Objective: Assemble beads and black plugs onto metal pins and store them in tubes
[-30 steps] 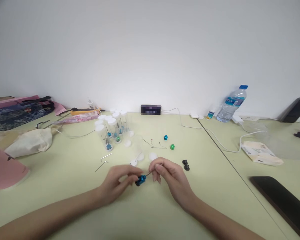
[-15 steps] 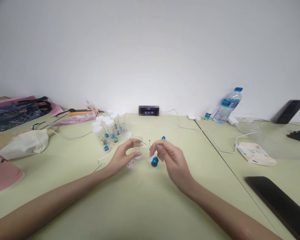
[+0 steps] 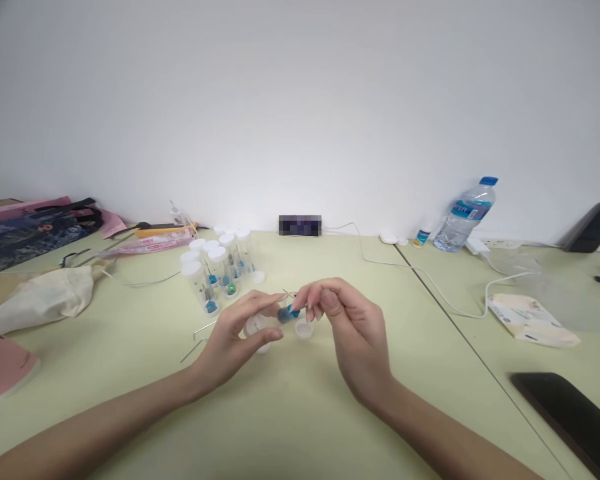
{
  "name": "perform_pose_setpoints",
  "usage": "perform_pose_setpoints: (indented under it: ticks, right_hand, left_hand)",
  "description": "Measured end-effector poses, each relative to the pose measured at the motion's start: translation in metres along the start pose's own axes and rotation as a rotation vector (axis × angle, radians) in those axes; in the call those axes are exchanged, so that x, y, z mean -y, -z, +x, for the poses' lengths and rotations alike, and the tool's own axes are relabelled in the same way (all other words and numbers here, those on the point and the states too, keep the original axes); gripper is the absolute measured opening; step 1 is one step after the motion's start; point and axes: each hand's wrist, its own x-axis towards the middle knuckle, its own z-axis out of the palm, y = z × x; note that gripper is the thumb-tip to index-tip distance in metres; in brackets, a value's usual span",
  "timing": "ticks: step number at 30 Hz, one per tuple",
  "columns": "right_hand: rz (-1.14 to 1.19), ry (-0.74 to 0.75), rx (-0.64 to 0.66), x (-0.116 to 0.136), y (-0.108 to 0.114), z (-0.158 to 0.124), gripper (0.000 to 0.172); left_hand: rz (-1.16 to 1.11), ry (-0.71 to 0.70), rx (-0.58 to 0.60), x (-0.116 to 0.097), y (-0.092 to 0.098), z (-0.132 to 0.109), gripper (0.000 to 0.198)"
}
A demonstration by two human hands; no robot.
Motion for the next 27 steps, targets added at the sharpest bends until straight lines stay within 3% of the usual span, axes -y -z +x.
perform_pose_setpoints:
  ticks: [6,12,18,27]
  right_hand:
    - [-0.036,0.059,0.022,0.001,-0.005,-0.008,0.022]
    - [-0.002,-0.032,-0.034,-0.001,-0.010,-0.011,0.022]
    - [0.005,-0.085,-0.039,-0.006,-0.014,-0.013,0.022]
    - [-0.381,0.031,0.017,-0.003,-0.009,-0.014,0.022]
  left_hand:
    - [-0.013,-0.010,-0.029,-0.005,-0.002,-0.005,0.038]
    - [0.005,-0.044,-0.110,0.002,-0.004,-0.008,0.039]
    - [0.044,-0.141,-0.119,0.003,-0.004,-0.011,0.041]
    - [0.094,-0.215,-0.135,0.000,0.000,-0.010,0.044]
